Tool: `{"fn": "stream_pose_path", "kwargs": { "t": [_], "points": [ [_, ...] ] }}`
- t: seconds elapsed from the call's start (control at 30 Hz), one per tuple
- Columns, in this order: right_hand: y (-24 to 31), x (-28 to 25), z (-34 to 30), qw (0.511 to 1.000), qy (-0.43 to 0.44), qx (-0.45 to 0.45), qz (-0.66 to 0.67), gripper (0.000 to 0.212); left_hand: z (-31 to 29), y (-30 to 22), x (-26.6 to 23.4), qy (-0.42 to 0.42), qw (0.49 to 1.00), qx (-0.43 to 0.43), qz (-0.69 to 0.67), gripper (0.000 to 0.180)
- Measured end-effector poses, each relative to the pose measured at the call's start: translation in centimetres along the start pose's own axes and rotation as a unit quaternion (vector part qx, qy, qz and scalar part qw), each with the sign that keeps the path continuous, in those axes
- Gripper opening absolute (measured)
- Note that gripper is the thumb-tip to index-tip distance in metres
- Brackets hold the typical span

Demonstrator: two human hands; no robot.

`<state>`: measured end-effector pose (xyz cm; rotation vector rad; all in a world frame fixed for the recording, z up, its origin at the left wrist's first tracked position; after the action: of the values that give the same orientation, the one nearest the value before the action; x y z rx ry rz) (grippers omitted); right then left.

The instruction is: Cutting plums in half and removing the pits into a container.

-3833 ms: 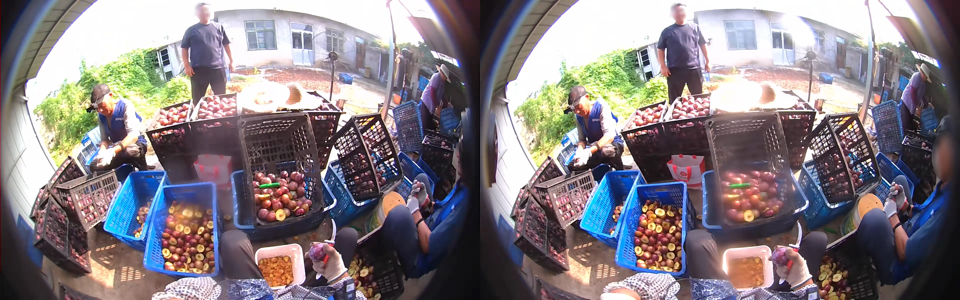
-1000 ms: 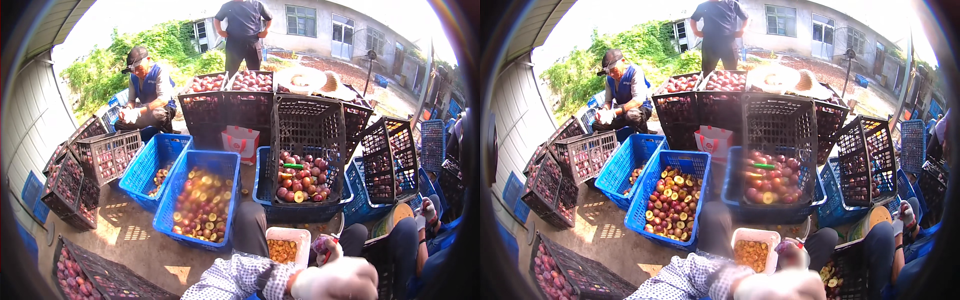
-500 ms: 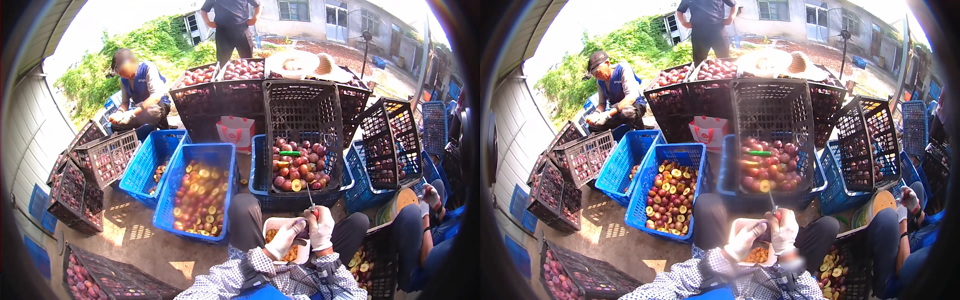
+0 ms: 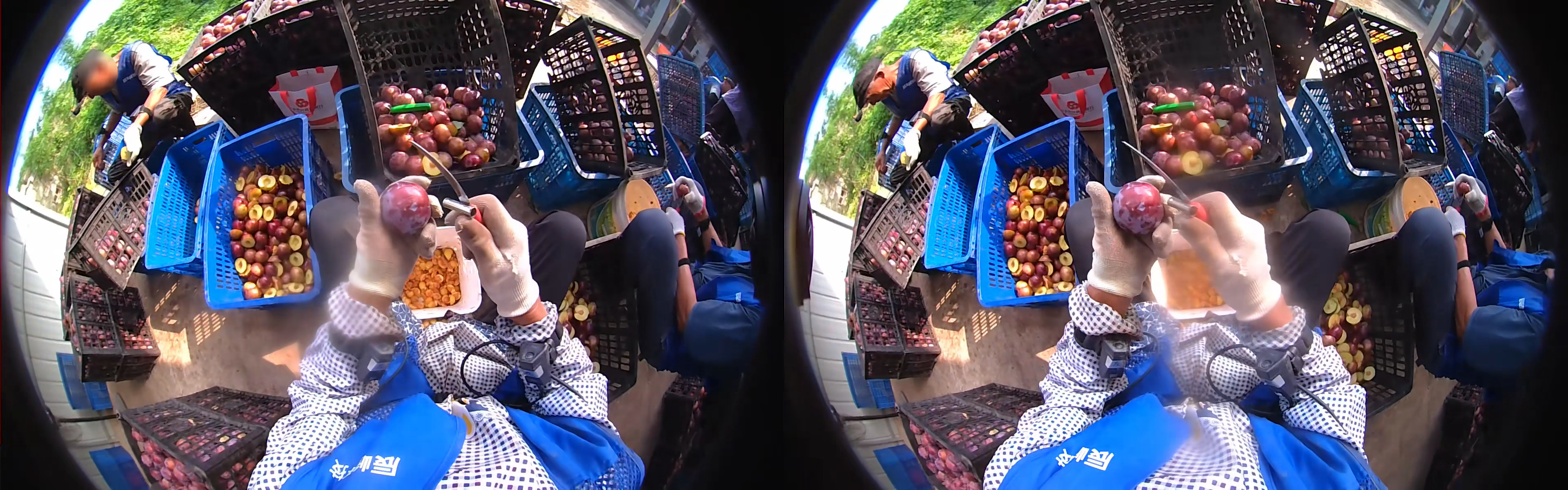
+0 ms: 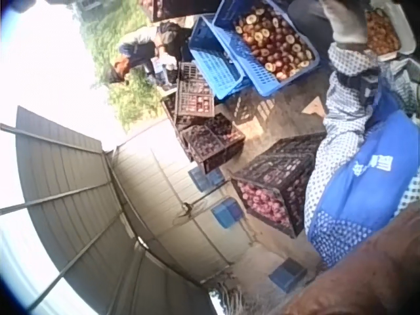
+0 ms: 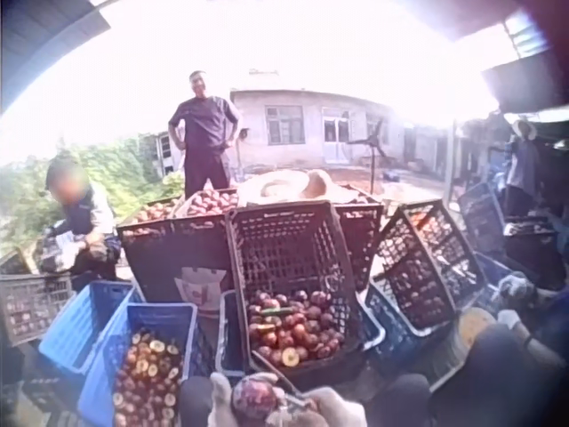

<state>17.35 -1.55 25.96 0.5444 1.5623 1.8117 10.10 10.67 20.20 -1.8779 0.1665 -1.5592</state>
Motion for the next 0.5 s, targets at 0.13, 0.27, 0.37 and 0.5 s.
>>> {"fn": "stream_pose_path", "kwargs": {
  "t": [0.13, 0.27, 0.37, 0.5],
  "points": [
    [-0.2, 1.9, -0.7, 0.994, -0.029, 0.025, -0.104, 0.049, -1.7, 0.0, -1.1, -0.048, 0.959, 0.167, 0.225, 0.072],
    [-3.7, 0.4, -1.1, 0.977, 0.012, 0.141, 0.162, 0.048, -2.2, 0.6, 0.8, 0.02, 0.954, 0.078, 0.288, 0.061],
    [-5.1, 0.2, -2.0, 0.944, 0.071, 0.213, 0.24, 0.045, -2.1, 1.8, -0.2, 0.034, 0.979, 0.004, 0.202, 0.057],
    [-8.5, -0.7, -1.0, 0.982, 0.028, 0.156, 0.1, 0.041, -1.0, 4.8, -2.9, 0.013, 0.978, -0.031, 0.204, 0.055]
  ]
}}
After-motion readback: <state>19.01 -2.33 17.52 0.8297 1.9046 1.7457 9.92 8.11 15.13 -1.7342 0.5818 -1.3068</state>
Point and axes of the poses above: each hand's wrist, its own z-axis towards the middle knuckle, its own x-axis out of the palm, y = z × x, the point moved 7 cm from there along z, towards the middle knuckle, and after that the axes turned 4 degrees about x, right-handed, at the moved point
